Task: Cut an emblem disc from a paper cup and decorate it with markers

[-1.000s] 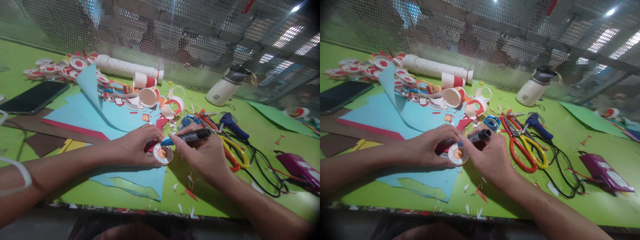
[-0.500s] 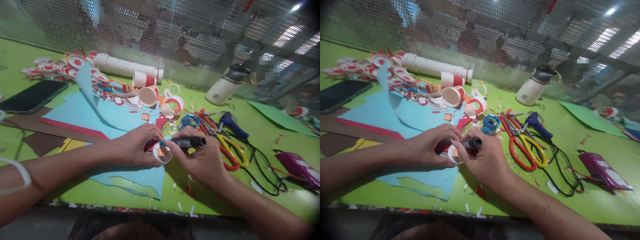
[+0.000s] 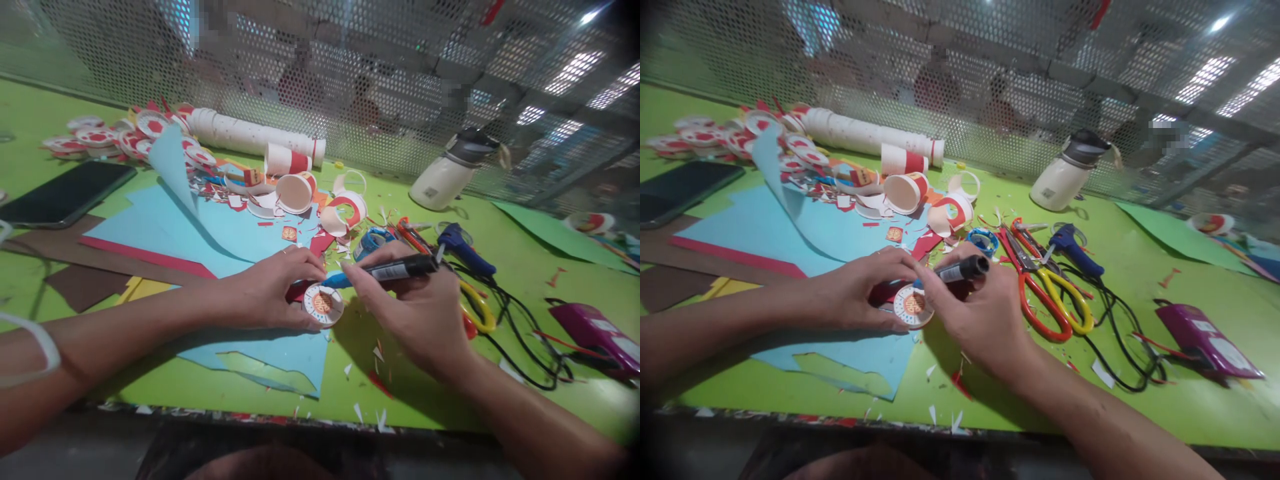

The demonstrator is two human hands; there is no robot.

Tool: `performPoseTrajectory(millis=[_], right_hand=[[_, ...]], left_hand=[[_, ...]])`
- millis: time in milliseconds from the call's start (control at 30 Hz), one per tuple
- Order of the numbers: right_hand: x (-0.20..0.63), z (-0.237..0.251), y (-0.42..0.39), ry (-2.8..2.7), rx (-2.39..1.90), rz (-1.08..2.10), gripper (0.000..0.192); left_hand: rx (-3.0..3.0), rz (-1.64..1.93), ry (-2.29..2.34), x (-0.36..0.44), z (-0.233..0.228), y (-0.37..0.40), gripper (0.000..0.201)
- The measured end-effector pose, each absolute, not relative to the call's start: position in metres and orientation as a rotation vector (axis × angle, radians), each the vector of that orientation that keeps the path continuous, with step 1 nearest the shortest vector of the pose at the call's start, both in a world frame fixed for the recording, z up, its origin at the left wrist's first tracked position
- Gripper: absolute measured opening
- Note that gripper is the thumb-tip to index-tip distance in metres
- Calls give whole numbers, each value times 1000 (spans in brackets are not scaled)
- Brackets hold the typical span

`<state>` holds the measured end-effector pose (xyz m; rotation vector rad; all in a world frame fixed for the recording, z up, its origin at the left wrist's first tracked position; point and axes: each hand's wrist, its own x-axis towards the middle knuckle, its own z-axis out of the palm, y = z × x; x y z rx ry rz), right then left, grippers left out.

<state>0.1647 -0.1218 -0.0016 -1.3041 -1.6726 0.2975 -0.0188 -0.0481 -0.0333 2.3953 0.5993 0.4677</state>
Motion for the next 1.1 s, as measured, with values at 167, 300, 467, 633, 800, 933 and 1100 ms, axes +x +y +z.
performPoseTrajectory(millis=[167, 300, 467, 633, 800, 933, 1100], right_hand=[[164, 3, -120, -1665, -1308, 301, 19], [165, -3, -116, -1628, -1296, 409, 18], [164, -5, -117, -1617, -1306, 527, 17], [165, -5, -118, -1600, -1301, 568, 17], [163, -6, -116, -1578, -1307, 593, 18], [163, -6, -117, -1570, -1303, 607, 17], [164, -6, -117, -1600, -1321, 569, 18]], left_hand=[[2386, 518, 569, -19, -37, -47, 43], [2392, 523, 575, -18, -36, -47, 43], [2404, 482, 593, -18, -33, -48, 36], [2399, 489, 592, -17, -34, -48, 35], [2398, 479, 606, -17, -32, -49, 37], [2406, 463, 612, -17, -32, -49, 36], [2417, 442, 634, -17, -32, -49, 39]])
